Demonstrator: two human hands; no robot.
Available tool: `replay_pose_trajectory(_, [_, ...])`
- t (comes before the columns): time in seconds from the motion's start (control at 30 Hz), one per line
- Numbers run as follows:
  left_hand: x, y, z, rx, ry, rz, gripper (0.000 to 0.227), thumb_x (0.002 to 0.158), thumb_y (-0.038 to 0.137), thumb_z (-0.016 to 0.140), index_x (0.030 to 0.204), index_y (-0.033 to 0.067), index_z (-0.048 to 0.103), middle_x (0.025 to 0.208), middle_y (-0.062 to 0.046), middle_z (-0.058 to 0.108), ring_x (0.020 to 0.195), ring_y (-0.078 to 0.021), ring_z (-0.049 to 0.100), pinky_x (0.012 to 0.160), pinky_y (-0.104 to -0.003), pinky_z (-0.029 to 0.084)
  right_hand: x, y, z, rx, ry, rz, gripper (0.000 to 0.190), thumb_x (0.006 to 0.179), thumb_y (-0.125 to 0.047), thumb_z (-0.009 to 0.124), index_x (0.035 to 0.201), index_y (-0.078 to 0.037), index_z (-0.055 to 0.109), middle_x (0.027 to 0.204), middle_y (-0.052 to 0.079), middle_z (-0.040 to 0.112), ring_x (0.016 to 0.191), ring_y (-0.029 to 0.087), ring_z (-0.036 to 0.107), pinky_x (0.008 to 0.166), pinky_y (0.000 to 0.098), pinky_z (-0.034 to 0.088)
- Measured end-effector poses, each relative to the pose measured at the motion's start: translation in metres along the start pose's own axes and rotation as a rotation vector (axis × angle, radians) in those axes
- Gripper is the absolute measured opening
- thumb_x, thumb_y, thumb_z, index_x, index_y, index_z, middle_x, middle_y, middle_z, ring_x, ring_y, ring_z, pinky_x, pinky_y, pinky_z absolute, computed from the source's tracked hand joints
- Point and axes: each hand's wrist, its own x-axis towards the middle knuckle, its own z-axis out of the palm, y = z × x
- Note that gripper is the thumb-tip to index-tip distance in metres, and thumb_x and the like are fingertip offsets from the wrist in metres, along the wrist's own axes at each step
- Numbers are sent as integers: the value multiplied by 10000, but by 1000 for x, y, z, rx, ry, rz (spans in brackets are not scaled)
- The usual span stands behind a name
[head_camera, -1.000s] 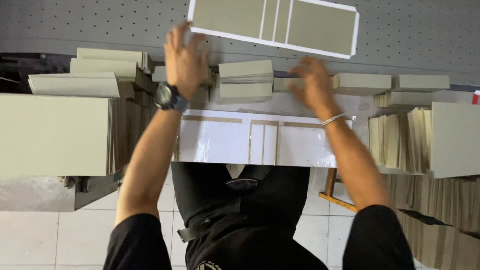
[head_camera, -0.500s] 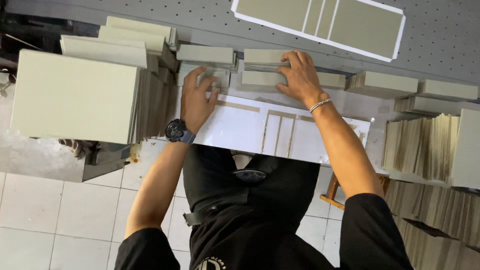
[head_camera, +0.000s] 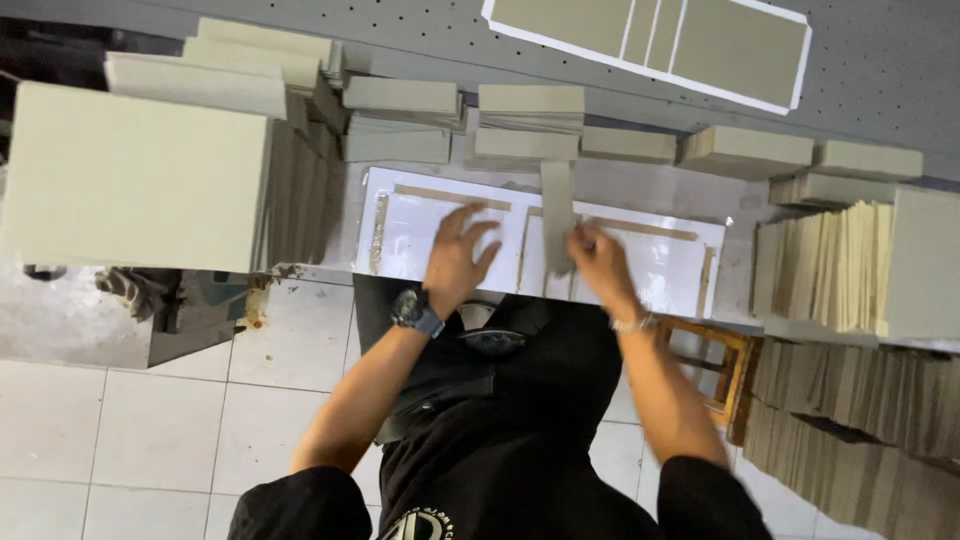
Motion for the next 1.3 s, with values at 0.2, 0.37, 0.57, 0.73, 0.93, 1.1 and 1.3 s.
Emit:
replay_pose_trajectory(0.2, [-60,28,32,29,-177,136,517,936,425,830,1366,164,712,1530,-122,534,1479,-387,515,1158,-504,486,-106,3,57,116,120,454,386,983,-520,777,1072,-147,821,1113,133,825,1074,392,779,866,462,631])
replay_pose_trajectory(0.37, [-82,55,23,286,-480,355,1096,741,674,848,1636,149,496,1779,-191,284,1661,-437,240,1314,-569,272,-109,22,74,276,154,562,418,939,-469,868,996,-58,813,944,153,793,538,261,756,452,317,613])
replay_pose_trajectory(0.57, [-88,45,37,360,-377,322,858,825,559,860,1555,183,612,1773,-183,309,1650,-452,248,1303,-587,288,-114,63,90,233,196,558,477,1014,-537,758,942,-73,838,887,167,779,555,302,750,504,370,617])
replay_pose_trajectory(0.73, [-88,45,34,368,-341,335,810,853,573,842,1532,183,636,1763,-175,335,1644,-468,257,1285,-617,300,-111,73,92,241,229,538,562,998,-598,760,851,-59,819,676,132,724,533,270,730,525,350,565])
replay_pose_trajectory(0.93, [-88,42,34,425,-281,349,734,923,566,790,1514,155,643,1743,-174,364,1642,-474,251,1275,-642,284,-96,56,85,362,176,709,652,939,-682,787,899,-32,811,744,143,779,578,239,757,544,345,584])
replay_pose_trajectory(1.1, [-77,44,35,438,-255,360,706,904,549,816,1461,136,681,1727,-181,393,1627,-490,272,1261,-668,289,-93,14,67,549,209,795,731,908,-649,842,1054,64,774,871,194,787,726,254,787,587,339,603])
replay_pose_trajectory(1.3, [-67,48,32,465,-319,312,736,849,505,872,1462,146,682,1755,-162,352,1642,-493,229,1285,-678,238,-76,51,88,688,290,816,783,862,-580,950,1227,68,708,955,150,682,719,233,730,480,299,527])
